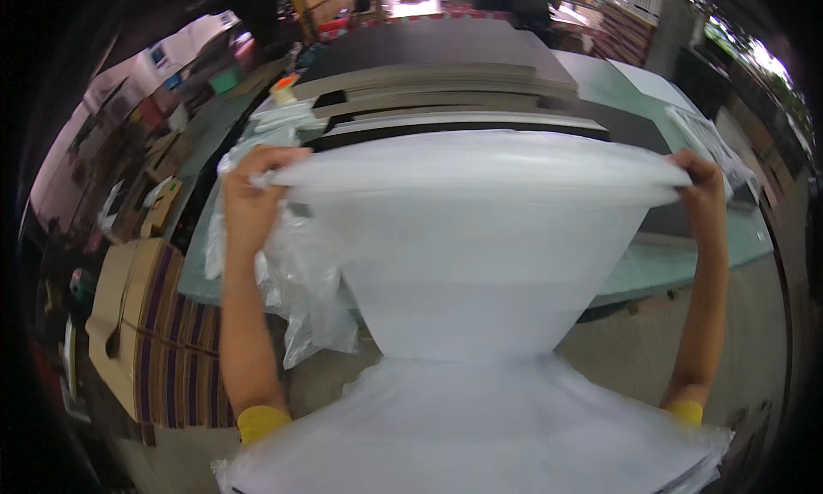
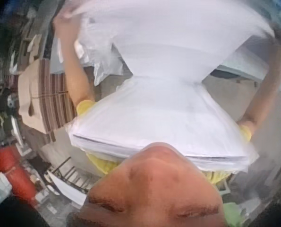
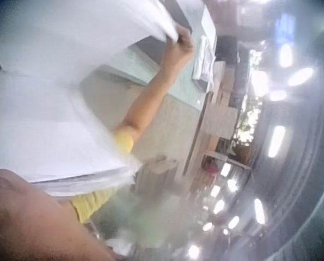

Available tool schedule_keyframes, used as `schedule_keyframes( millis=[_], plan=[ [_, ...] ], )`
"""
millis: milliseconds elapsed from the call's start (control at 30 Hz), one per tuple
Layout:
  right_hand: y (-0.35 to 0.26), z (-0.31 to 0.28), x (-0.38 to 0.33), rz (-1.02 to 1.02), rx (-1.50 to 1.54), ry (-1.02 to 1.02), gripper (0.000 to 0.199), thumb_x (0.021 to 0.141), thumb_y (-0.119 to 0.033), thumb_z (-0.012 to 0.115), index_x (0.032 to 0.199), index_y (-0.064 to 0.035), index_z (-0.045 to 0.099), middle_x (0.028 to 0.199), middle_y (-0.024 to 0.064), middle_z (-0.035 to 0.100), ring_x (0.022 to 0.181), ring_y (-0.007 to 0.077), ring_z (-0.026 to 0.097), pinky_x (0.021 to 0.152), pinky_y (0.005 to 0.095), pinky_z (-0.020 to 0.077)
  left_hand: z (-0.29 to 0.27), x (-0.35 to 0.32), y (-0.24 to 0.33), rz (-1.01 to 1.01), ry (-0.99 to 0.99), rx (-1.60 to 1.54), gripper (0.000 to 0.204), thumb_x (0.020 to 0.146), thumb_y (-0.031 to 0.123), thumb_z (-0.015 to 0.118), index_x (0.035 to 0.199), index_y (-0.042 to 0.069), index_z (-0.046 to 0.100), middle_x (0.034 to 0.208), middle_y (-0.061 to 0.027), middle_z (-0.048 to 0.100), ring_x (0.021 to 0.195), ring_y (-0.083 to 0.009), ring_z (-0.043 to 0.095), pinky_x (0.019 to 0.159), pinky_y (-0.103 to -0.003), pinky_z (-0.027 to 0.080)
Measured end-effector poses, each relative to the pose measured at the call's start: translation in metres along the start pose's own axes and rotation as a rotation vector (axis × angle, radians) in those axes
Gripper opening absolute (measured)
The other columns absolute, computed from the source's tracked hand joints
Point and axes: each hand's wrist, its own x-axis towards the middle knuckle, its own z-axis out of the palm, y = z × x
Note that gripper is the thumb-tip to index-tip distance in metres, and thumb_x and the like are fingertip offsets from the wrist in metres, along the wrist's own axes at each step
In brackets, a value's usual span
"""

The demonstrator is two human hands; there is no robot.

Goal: The person wraps black boards in thin plastic sheeting by hand at a work table, smoothing the plastic over the surface of each board and tucking the edges.

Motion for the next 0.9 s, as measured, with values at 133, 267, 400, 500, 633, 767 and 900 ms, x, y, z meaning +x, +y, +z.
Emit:
schedule_keyframes(
  millis=[133, 267, 400, 500, 633, 767, 900],
  plan=[
    [-0.009, 0.006, -0.008, 0.3, 0.816, -0.156, 0.034, 0.066, -0.011, 0.064, 0.098, -0.0016, 0.058, 0.094, 0.0069, 0.059, 0.081, 0.0127, 0.057, 0.075, 0.0272, 0.0446, -0.014, -0.011, 0.003, -0.277, -0.049, -0.943, 0.057, 0.071, 0.016, 0.063, 0.121, 0.001, 0.04, 0.099, -0.0152, 0.057, 0.085, -0.0197, 0.058, 0.077, -0.031, 0.047],
    [0.057, 0.029, -0.087, 0.394, 0.61, -0.157, 0.054, 0.064, -0.007, 0.067, 0.114, -0.0011, 0.048, 0.104, 0.0107, 0.056, 0.094, 0.0215, 0.055, 0.077, 0.0338, 0.0469, -0.007, -0.108, -0.07, -0.834, 0.067, -0.937, 0.055, 0.068, 0.012, 0.061, 0.117, -0.003, 0.043, 0.101, -0.0172, 0.055, 0.083, -0.0213, 0.059, 0.054, -0.028, 0.051],
    [0.126, 0.099, -0.217, 1.028, 0.77, -0.325, 0.045, 0.063, -0.008, 0.067, 0.106, -0.0002, 0.054, 0.1, 0.012, 0.058, 0.091, 0.0226, 0.056, 0.075, 0.0342, 0.0463, 0.041, -0.246, -0.12, -1.278, -0.563, -0.738, 0.023, 0.067, 0.017, 0.064, 0.085, 0.005, 0.057, 0.072, -0.005, 0.057, 0.055, -0.0166, 0.053, 0.046, -0.029, 0.042],
    [0.175, 0.149, -0.299, 1.322, 0.54, -0.336, 0.043, 0.064, -0.008, 0.066, 0.105, -0.0009, 0.055, 0.099, 0.0112, 0.059, 0.091, 0.0222, 0.057, 0.075, 0.0342, 0.0459, 0.076, -0.282, -0.101, -1.207, -0.602, -0.698, 0.026, 0.071, 0.019, 0.061, 0.092, 0.005, 0.055, 0.078, -0.0044, 0.057, 0.065, -0.0147, 0.054, 0.056, -0.029, 0.044],
    [0.229, 0.214, -0.349, 1.348, -0.043, -0.335, 0.039, 0.066, -0.009, 0.065, 0.103, -0.0017, 0.056, 0.097, 0.0103, 0.06, 0.09, 0.0218, 0.057, 0.076, 0.034, 0.0455, 0.107, -0.344, -0.133, -1.345, -0.686, -0.717, 0.027, 0.073, 0.018, 0.06, 0.095, 0.003, 0.054, 0.083, -0.0046, 0.058, 0.071, -0.014, 0.055, 0.062, -0.028, 0.044],
    [0.239, 0.242, -0.356, 1.193, -0.596, -0.288, 0.036, 0.068, -0.009, 0.063, 0.102, -0.0026, 0.057, 0.095, 0.0093, 0.061, 0.089, 0.0213, 0.057, 0.076, 0.0339, 0.045, 0.128, -0.352, -0.125, -1.452, -0.759, -0.507, 0.025, 0.073, 0.015, 0.06, 0.094, 0.001, 0.055, 0.084, -0.0043, 0.059, 0.073, -0.013, 0.054, 0.065, -0.027, 0.043],
    [0.135, 0.149, -0.222, 1.067, -0.242, -0.374, 0.024, 0.076, -0.016, 0.055, 0.093, -0.0005, 0.059, 0.082, 0.0123, 0.061, 0.082, 0.0218, 0.058, 0.07, 0.0338, 0.0454, 0.076, -0.244, -0.085, -0.777, -0.988, -0.025, 0.019, 0.073, 0.011, 0.059, 0.088, -0.001, 0.058, 0.082, -0.0055, 0.059, 0.077, -0.0128, 0.054, 0.07, -0.026, 0.043]
  ],
)
